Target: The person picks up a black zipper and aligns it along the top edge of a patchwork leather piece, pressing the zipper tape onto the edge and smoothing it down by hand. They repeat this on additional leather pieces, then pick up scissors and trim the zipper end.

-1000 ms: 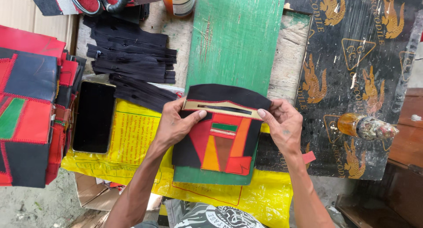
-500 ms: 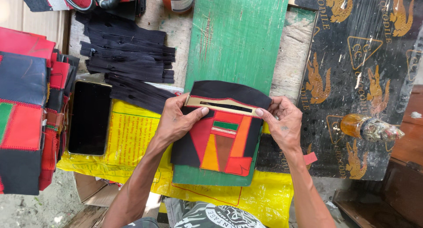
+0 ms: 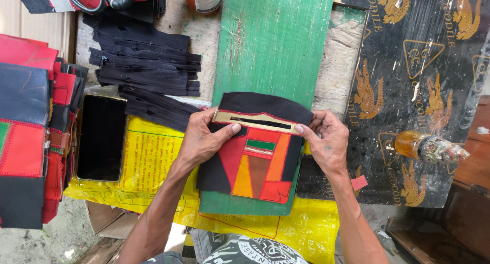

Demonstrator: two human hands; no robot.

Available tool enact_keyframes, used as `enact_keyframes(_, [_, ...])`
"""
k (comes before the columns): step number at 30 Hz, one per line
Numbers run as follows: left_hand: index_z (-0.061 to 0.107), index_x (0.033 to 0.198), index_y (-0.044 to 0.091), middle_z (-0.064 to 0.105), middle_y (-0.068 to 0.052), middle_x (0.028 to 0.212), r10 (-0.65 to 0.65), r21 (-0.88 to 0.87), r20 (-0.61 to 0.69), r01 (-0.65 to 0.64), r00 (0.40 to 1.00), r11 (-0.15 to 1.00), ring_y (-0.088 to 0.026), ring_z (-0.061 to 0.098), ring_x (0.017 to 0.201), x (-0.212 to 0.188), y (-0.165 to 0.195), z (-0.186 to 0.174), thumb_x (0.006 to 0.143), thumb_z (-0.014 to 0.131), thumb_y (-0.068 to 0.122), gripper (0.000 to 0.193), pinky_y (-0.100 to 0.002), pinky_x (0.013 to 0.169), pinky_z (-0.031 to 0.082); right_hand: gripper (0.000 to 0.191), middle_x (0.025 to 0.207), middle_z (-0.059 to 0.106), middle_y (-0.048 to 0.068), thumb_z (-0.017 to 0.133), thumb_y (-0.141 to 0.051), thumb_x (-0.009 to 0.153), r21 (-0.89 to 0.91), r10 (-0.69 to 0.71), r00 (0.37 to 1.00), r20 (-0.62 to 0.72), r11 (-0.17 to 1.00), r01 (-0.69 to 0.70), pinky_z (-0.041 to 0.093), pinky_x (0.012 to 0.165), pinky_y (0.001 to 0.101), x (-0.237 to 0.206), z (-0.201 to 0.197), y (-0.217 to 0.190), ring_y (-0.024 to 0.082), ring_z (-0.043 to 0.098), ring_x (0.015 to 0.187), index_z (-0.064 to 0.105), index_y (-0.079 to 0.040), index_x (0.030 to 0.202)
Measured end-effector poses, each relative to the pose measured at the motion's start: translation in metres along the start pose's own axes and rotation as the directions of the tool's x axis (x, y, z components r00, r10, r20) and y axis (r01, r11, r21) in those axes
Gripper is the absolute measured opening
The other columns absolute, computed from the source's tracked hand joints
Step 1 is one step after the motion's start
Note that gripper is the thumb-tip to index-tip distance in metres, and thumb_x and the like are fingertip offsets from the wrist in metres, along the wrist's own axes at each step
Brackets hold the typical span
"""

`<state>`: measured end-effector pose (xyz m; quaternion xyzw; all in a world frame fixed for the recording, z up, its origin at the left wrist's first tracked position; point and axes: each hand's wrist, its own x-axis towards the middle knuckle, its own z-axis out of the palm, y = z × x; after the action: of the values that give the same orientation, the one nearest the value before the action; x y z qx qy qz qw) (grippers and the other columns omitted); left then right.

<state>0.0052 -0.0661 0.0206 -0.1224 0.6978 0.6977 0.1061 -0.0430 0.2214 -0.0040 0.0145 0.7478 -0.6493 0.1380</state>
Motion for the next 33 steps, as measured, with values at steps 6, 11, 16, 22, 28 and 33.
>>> enact_keyframes(6, [0.074,0.108,-0.001,0.077,-0.001,0.096,0.002,-0.006,0.001,-0.002,1.0,1.0,-0.003,0.065,0.085,0.0,0.0,0.0,0.091,0.075,0.008,0.02,-0.023,0.078,0.057,0.027,0.091,0.067,0.0,0.08,-0.001,0.089,0.013,-0.012,1.0,0.005,1.0,0.012,0.053,0.076,0.0194,0.0,0.001,0.001,0.004,0.06,0.081,0.063,0.003,0.109])
enact_keyframes(11, [0.074,0.108,-0.001,0.078,-0.001,0.096,-0.017,0.01,-0.003,0.017,1.0,1.0,-0.004,0.066,0.085,0.001,-0.001,0.0,0.09,0.075,0.008,0.02,-0.024,0.077,0.057,0.027,0.092,0.065,0.0,0.08,-0.001,0.089,0.011,-0.026,1.0,0.0,1.0,0.026,0.052,0.075,0.0192,-0.001,0.001,0.002,0.004,0.059,0.081,0.063,0.002,0.109])
enact_keyframes(16, [0.074,0.108,-0.001,0.077,-0.002,0.097,0.004,-0.001,0.001,-0.004,1.0,1.0,-0.004,0.065,0.086,0.0,-0.001,0.001,0.09,0.075,0.008,0.02,-0.024,0.078,0.057,0.028,0.092,0.065,0.0,0.081,-0.002,0.088,0.008,-0.032,0.999,-0.003,0.999,0.032,0.051,0.075,0.0192,-0.002,0.001,0.004,0.004,0.058,0.081,0.063,0.002,0.109])
enact_keyframes(22, [0.074,0.108,-0.001,0.078,-0.001,0.097,-0.01,0.003,-0.001,0.01,1.0,1.0,-0.004,0.066,0.086,0.0,-0.002,0.0,0.09,0.075,0.008,0.021,-0.024,0.078,0.057,0.028,0.092,0.065,0.0,0.08,-0.002,0.089,0.002,-0.035,0.999,-0.005,0.999,0.035,0.051,0.075,0.0191,-0.002,0.003,0.002,0.004,0.058,0.082,0.062,0.003,0.11])
enact_keyframes(28, [0.074,0.109,-0.001,0.078,-0.003,0.097,-0.016,0.001,0.003,0.016,1.0,1.0,-0.004,0.066,0.087,-0.002,-0.003,0.002,0.09,0.075,0.01,0.022,-0.025,0.079,0.058,0.027,0.092,0.065,0.0,0.078,-0.001,0.09,-0.067,-0.05,0.998,-0.034,0.997,0.048,0.051,0.074,0.0194,-0.007,0.011,-0.005,0.005,0.059,0.081,0.061,0.002,0.112])
enact_keyframes(33, [0.074,0.115,0.002,0.076,-0.004,0.104,-0.186,-0.33,0.115,0.214,0.976,0.92,-0.007,0.067,0.094,-0.007,-0.007,-0.007,0.096,0.065,0.026,0.031,-0.026,0.084,0.056,0.047,0.098,0.053,0.0,0.077,0.001,0.088,-0.259,-0.248,0.96,-0.13,0.943,0.209,0.047,0.075,0.0213,-0.018,0.027,-0.01,0.006,0.049,0.084,0.054,0.003,0.128])
